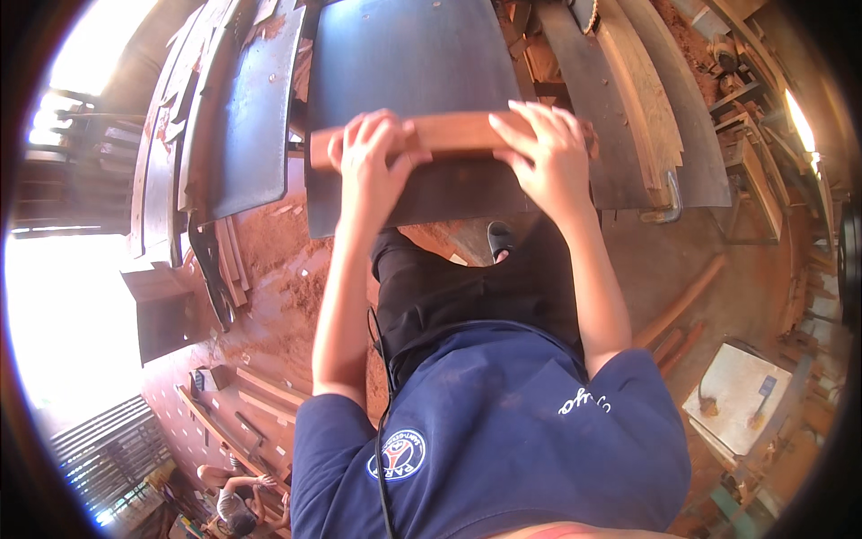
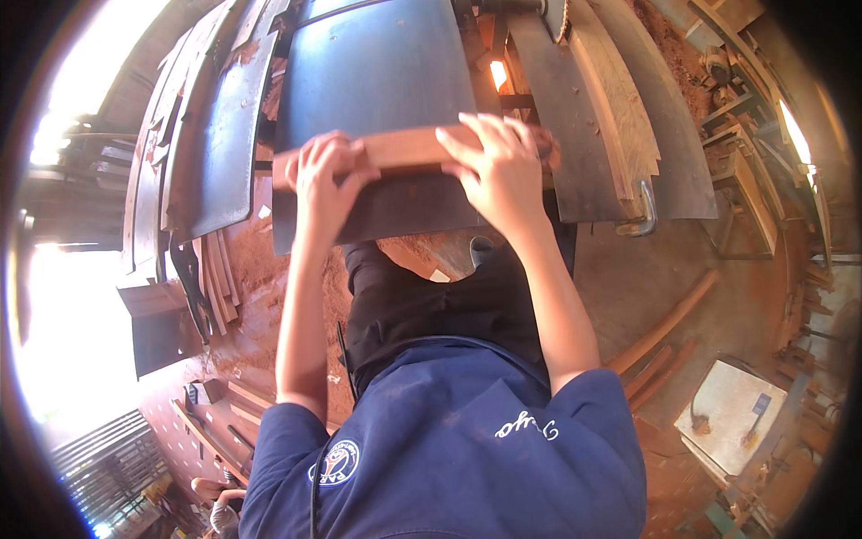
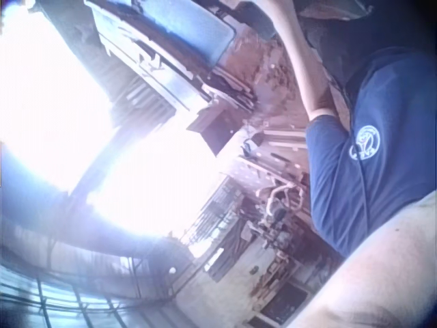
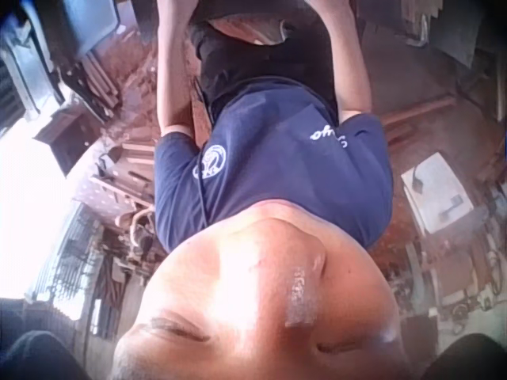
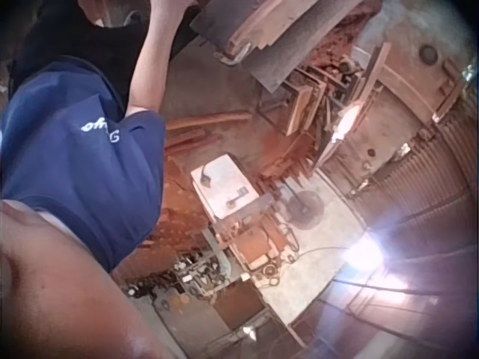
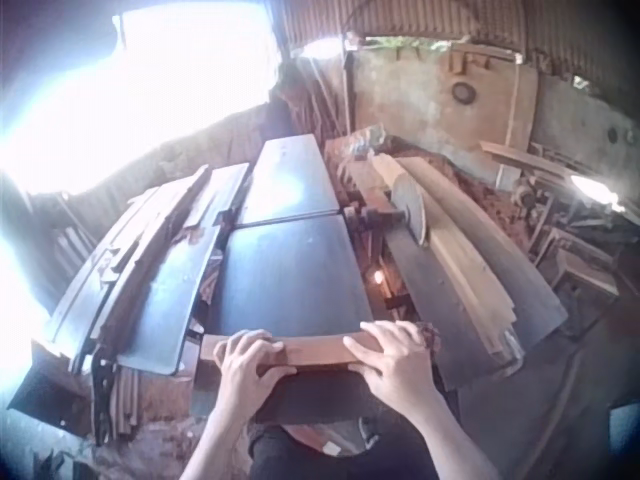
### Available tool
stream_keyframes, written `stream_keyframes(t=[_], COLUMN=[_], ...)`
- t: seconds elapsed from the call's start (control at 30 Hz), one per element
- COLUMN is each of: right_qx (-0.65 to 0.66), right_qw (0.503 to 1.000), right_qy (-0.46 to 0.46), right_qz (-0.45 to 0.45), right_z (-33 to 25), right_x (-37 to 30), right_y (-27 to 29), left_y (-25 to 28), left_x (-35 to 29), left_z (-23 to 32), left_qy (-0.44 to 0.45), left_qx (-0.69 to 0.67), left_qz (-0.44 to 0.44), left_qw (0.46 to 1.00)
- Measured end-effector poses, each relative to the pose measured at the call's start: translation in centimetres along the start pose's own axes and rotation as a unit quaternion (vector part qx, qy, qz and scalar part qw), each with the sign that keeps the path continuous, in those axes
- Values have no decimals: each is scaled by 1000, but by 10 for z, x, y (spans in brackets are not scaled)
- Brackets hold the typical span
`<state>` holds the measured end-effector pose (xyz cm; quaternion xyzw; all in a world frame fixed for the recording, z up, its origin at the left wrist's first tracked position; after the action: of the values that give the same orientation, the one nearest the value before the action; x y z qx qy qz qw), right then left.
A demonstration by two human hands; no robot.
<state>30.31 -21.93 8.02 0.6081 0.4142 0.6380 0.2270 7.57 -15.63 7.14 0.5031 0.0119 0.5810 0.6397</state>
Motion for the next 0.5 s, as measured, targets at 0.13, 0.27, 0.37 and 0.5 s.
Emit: stream_keyframes(t=[0.13,0.27,0.37,0.5], right_qx=[-32,17,6,43], right_qw=[997,1000,999,999], right_qy=[26,-24,-45,-28], right_qz=[70,-11,-7,-3], right_z=[37,78,66,25], right_x=[80,147,136,52], right_y=[-61,-113,-105,-28], left_y=[-26,-44,-33,-5], left_x=[93,151,127,51], left_z=[-69,-112,-97,-16], left_qy=[-22,111,26,44], left_qx=[16,43,11,18], left_qz=[-21,-123,-21,-65], left_qw=[999,985,999,997])
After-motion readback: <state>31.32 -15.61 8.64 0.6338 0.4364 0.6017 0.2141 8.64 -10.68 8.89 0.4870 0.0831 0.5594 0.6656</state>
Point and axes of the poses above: each hand's wrist, its own x-axis towards the middle knuckle, its own y-axis out of the back of the hand, z = x × y, the point moved 9 cm from there along x, towards the middle knuckle, and after that the axes turned 8 degrees about -x, right-handed, at the moved point
